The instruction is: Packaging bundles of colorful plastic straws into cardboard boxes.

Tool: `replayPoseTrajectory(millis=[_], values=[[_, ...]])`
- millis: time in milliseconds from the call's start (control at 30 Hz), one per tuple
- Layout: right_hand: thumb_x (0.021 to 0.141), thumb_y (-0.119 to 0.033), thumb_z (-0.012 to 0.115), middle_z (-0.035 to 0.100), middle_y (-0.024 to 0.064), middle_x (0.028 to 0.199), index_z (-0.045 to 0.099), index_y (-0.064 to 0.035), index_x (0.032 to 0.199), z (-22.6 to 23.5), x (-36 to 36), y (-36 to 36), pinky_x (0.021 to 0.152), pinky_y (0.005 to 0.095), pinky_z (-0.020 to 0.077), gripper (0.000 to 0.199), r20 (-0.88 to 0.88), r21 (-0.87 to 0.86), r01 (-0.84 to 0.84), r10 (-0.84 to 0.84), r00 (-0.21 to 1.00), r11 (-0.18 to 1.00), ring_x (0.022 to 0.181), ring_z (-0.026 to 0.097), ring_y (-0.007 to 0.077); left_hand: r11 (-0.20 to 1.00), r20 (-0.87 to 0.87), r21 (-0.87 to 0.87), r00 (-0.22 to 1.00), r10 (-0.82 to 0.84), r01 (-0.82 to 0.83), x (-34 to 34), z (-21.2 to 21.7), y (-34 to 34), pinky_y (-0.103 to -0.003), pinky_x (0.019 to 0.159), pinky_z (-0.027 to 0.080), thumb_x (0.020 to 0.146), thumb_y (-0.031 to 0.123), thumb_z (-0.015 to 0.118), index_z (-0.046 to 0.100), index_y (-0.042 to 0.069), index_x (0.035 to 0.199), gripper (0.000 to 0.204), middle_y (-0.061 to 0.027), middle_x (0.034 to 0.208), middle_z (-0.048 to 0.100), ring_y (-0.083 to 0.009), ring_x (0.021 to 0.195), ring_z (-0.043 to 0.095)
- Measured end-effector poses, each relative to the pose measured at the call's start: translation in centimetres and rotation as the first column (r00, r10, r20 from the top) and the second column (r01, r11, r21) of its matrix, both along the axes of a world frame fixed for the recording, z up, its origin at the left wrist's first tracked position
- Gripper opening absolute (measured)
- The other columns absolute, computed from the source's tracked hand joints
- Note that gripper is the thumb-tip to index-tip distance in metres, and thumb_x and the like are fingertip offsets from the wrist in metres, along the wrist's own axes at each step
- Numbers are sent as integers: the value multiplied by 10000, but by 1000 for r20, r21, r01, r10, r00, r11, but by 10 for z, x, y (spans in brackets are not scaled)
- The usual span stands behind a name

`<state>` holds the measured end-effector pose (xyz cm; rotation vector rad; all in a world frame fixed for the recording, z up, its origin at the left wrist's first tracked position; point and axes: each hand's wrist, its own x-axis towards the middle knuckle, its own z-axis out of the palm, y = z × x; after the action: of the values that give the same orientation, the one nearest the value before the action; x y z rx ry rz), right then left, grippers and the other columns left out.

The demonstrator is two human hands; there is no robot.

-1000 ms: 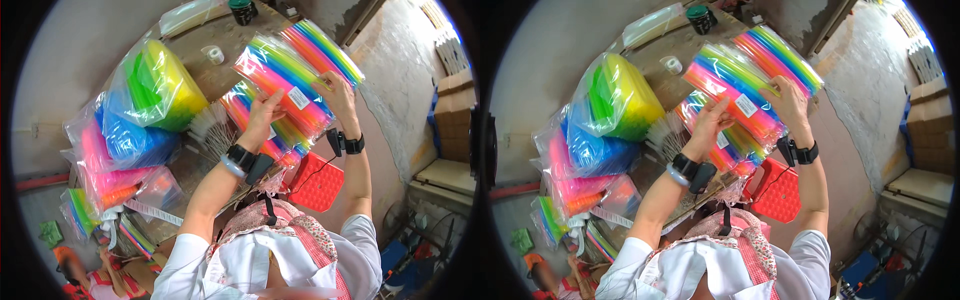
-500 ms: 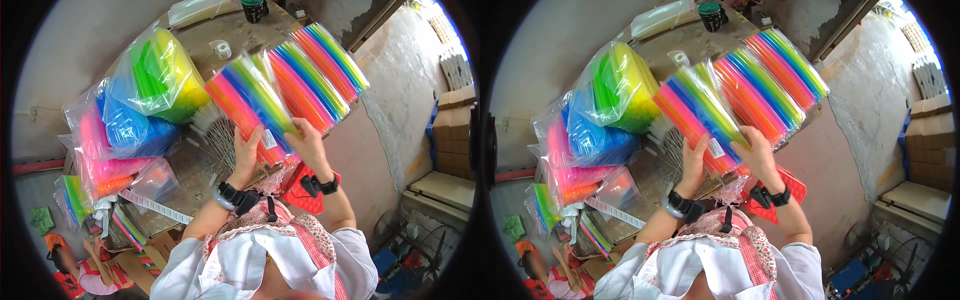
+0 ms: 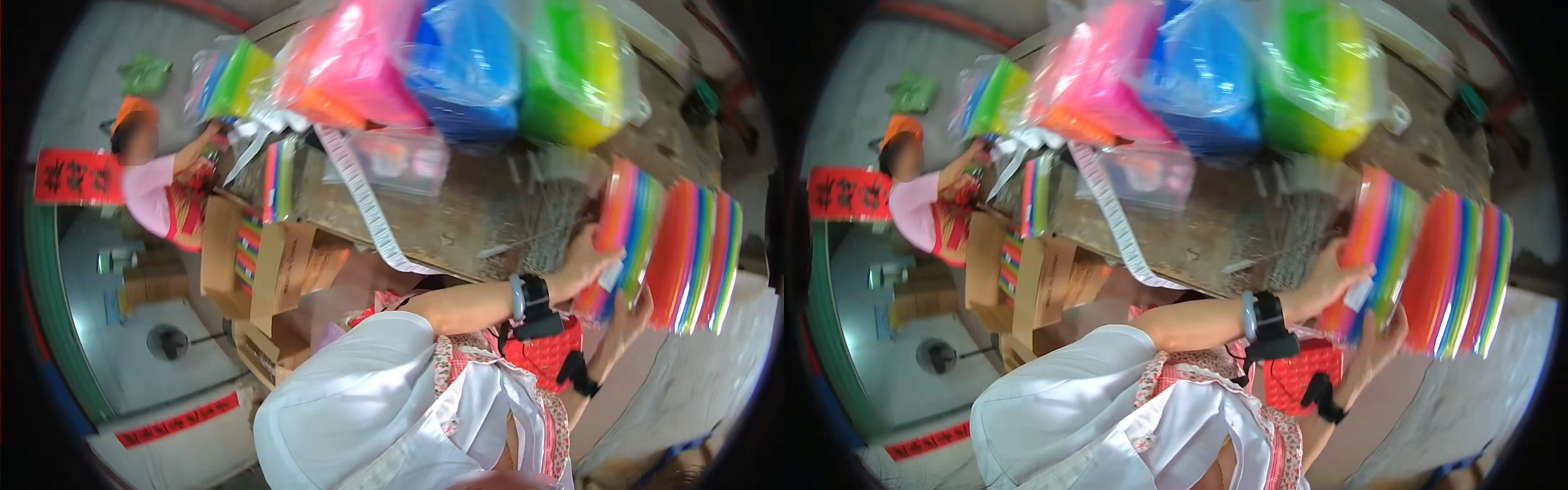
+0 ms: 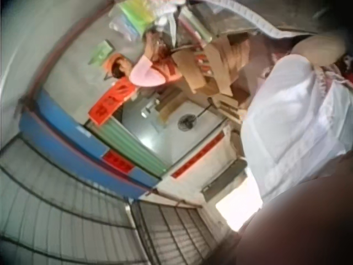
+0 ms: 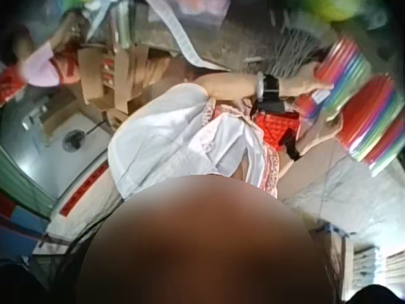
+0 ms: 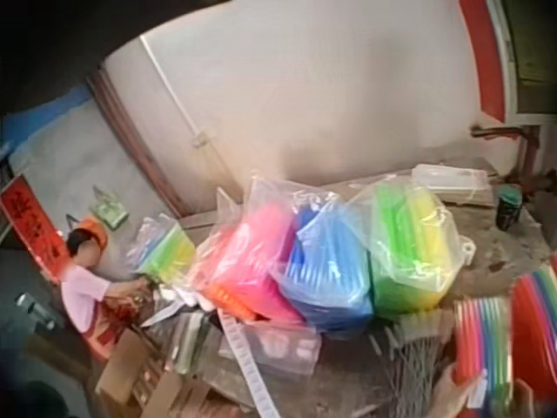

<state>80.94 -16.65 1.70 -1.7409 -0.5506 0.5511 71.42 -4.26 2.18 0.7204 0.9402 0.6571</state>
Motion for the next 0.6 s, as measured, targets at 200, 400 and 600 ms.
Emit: replayPoseTrajectory(millis=[200, 400, 600], values=[[807, -29, 587, 408, 148, 1284, 328, 11, 1329, 95, -96, -27, 987, 354, 337, 583, -171, 231, 70, -30, 985, 970, 1189, 406, 240, 967, 315, 185, 921, -228, 176, -80, 63, -17, -343, 1014, 324, 698, 192, 756, 245, 0, 1353, 853, -171, 1266, 460, -232, 1185, 422], [822, -86, 580, 462, 146, 1241, 297, 25, 1343, 83, -171, -23, 965, 349, 355, 603, -506, 84, -202, 216, 835, 976, 1110, 471, 233, 893, 88, 421, 973, -214, 158, -213, 69, -42, -338, 995, 352, 732, 137, 706, 266, 3, 1350, 770, -160, 1238, 484, -211, 1157, 454], [806, -153, 625, 496, 140, 1210, 355, 25, 1301, 57, -318, 32, 919, 332, 407, 591, -377, 139, -512, 523, 765, 848, 1057, 516, 231, 969, -97, 235, 993, -59, 81, -395, 77, -32, -304, 902, 423, 798, 257, 677, 323, 2, 1324, 683, -125, 1145, 546, -179, 1063, 516]])
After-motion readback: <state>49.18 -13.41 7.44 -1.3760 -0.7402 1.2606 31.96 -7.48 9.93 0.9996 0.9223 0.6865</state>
